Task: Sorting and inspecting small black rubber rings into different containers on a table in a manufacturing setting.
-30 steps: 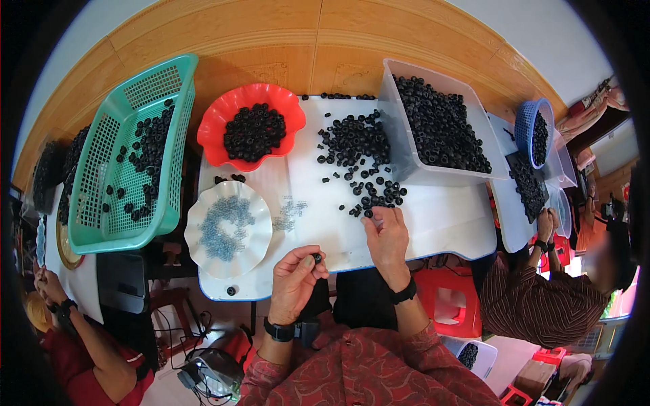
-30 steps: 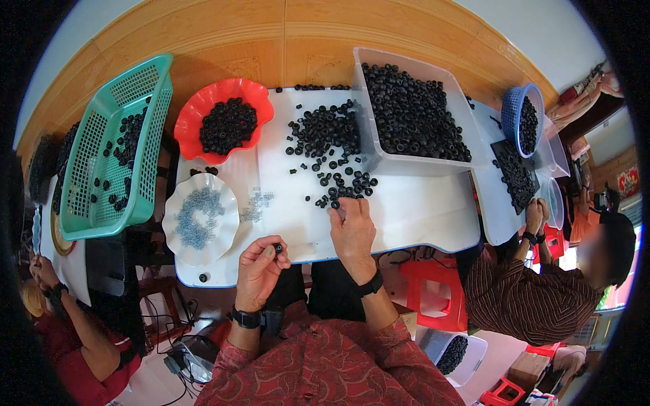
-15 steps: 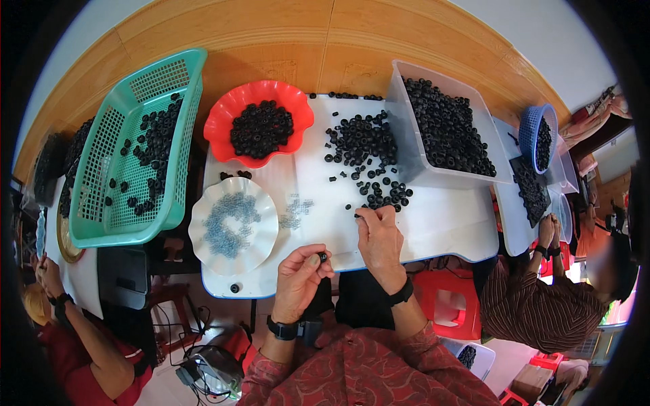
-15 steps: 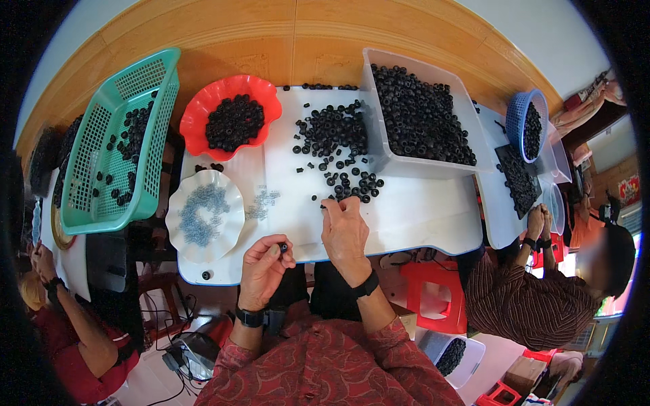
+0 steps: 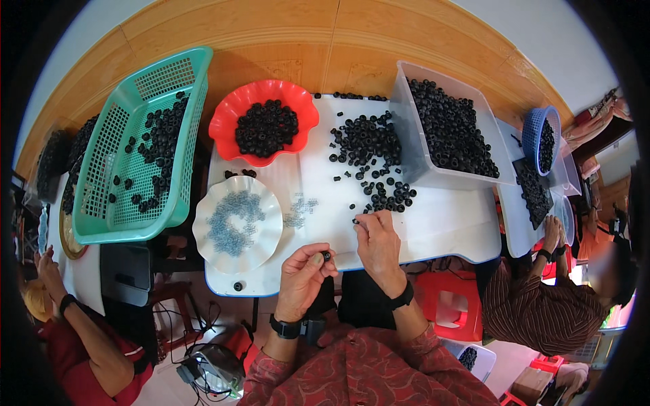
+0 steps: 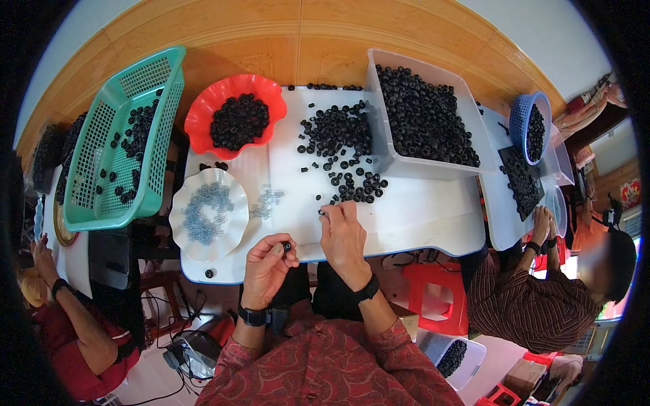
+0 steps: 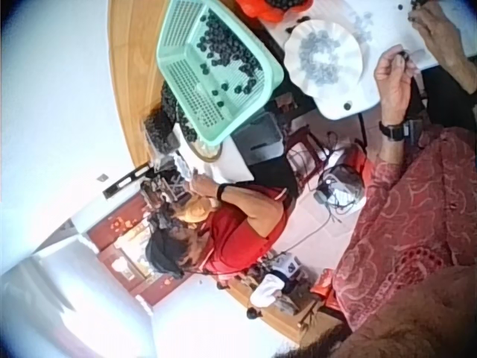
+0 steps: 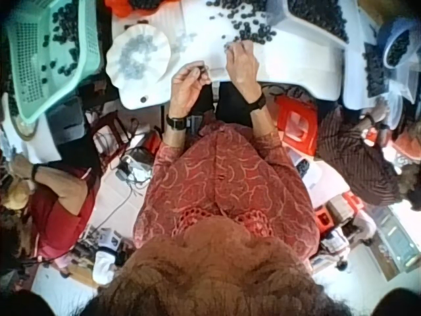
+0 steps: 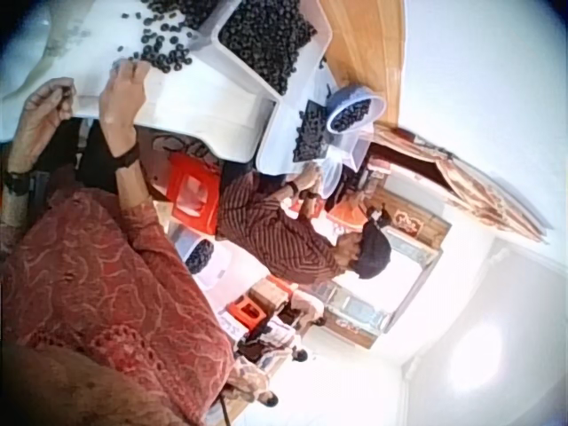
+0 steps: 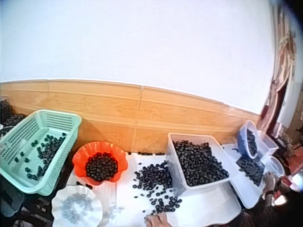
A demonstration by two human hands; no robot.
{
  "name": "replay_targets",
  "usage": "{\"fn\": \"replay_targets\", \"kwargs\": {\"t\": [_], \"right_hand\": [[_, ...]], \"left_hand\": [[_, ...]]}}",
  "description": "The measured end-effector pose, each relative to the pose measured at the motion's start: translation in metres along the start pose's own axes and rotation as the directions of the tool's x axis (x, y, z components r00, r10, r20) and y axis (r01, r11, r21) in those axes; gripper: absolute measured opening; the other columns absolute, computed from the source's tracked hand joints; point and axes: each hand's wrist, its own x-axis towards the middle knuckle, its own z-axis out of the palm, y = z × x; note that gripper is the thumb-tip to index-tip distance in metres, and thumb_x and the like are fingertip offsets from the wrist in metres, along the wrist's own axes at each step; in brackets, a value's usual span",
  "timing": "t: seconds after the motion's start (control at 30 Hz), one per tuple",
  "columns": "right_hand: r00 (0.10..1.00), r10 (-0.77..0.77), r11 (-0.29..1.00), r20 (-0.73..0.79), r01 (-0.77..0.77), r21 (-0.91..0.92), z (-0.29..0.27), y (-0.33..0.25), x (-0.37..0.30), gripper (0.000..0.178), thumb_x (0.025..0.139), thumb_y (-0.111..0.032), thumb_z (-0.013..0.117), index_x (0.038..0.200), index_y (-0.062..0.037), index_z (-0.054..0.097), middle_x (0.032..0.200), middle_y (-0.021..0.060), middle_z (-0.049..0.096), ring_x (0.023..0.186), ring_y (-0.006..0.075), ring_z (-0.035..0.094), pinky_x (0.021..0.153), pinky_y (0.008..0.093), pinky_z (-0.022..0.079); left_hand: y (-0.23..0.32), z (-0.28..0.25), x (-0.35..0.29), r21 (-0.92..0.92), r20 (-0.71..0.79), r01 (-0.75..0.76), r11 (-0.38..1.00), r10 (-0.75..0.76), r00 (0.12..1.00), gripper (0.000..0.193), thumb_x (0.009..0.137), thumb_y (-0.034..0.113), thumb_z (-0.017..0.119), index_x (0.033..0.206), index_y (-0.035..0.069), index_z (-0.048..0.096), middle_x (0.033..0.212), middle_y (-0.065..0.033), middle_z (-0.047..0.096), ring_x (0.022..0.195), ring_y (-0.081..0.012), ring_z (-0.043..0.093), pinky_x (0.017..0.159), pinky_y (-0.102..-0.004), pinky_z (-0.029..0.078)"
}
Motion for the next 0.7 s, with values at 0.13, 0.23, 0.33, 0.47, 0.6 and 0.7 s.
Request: {"fn": "replay_targets", "kwargs": {"t": [0.13, 0.23, 0.33, 0.47, 0.6, 0.7], "right_hand": [[0.999, -0.04, 0.999, 0.014, 0.039, 0.029, 0.0, 0.0, -0.001, 0.014, 0.085, -0.003, 0.063, 0.098, -0.0042, 0.06, 0.095, 0.0148, 0.055, 0.075, 0.0364, 0.061, 0.062, 0.0433, 0.05], [0.999, -0.033, 0.997, 0.035, 0.031, 0.075, 0.0, -0.003, -0.008, 0.016, 0.085, -0.002, 0.062, 0.1, -0.0022, 0.056, 0.096, 0.017, 0.055, 0.075, 0.0384, 0.061, 0.062, 0.0446, 0.05], [0.994, -0.021, 0.982, 0.104, 0.001, 0.191, -0.003, -0.012, -0.018, 0.017, 0.086, -0.001, 0.06, 0.102, -0.0009, 0.053, 0.097, 0.0192, 0.056, 0.075, 0.0397, 0.061, 0.063, 0.0444, 0.049], [0.978, -0.046, 0.921, 0.201, -0.037, 0.387, -0.01, -0.025, -0.025, 0.016, 0.088, 0.0, 0.058, 0.103, 0.0005, 0.053, 0.094, 0.0194, 0.058, 0.073, 0.0358, 0.062, 0.063, 0.0409, 0.05], [0.972, -0.015, 0.882, 0.233, -0.097, 0.46, -0.013, -0.035, -0.027, 0.014, 0.089, 0.0, 0.059, 0.102, 0.0006, 0.054, 0.093, 0.0173, 0.059, 0.073, 0.0298, 0.064, 0.063, 0.0366, 0.051], [0.976, -0.013, 0.87, 0.219, -0.097, 0.483, -0.011, -0.033, -0.027, 0.013, 0.089, 0.002, 0.06, 0.101, 0.0003, 0.055, 0.092, 0.0144, 0.059, 0.072, 0.0234, 0.066, 0.061, 0.0319, 0.052]], "left_hand": [[0.0, 0.0, 0.0, 0.004, 0.003, 0.0, 1.0, 0.0, 1.0, 0.023, 0.096, 0.007, 0.056, 0.116, -0.003, 0.06, 0.104, -0.0138, 0.063, 0.083, -0.017, 0.061, 0.077, -0.0324, 0.055], [0.0, -0.001, 0.001, 0.005, 0.013, 0.005, 1.0, -0.005, 1.0, 0.025, 0.096, 0.007, 0.056, 0.119, -0.003, 0.06, 0.105, -0.0136, 0.062, 0.084, -0.0171, 0.061, 0.077, -0.0324, 0.055], [0.0, -0.002, 0.0, -0.004, 0.022, 0.005, 1.0, -0.005, 1.0, 0.028, 0.097, 0.005, 0.054, 0.123, -0.004, 0.059, 0.107, -0.0133, 0.064, 0.086, -0.017, 0.063, 0.079, -0.0335, 0.056], [0.0, -0.001, 0.0, 0.013, 0.007, 0.016, 1.0, -0.016, 1.0, 0.03, 0.097, 0.004, 0.054, 0.125, -0.003, 0.058, 0.108, -0.012, 0.064, 0.086, -0.0164, 0.063, 0.08, -0.0332, 0.056], [-0.002, -0.001, -0.001, 0.041, 0.025, 0.002, 0.999, -0.003, 1.0, 0.03, 0.096, 0.005, 0.055, 0.126, -0.003, 0.059, 0.106, -0.0101, 0.065, 0.087, -0.0156, 0.063, 0.08, -0.0328, 0.056], [-0.003, -0.001, -0.001, 0.058, 0.016, 0.007, 0.998, -0.008, 1.0, 0.031, 0.096, 0.005, 0.056, 0.126, -0.002, 0.059, 0.105, -0.0091, 0.065, 0.087, -0.0153, 0.063, 0.08, -0.0327, 0.056]]}}
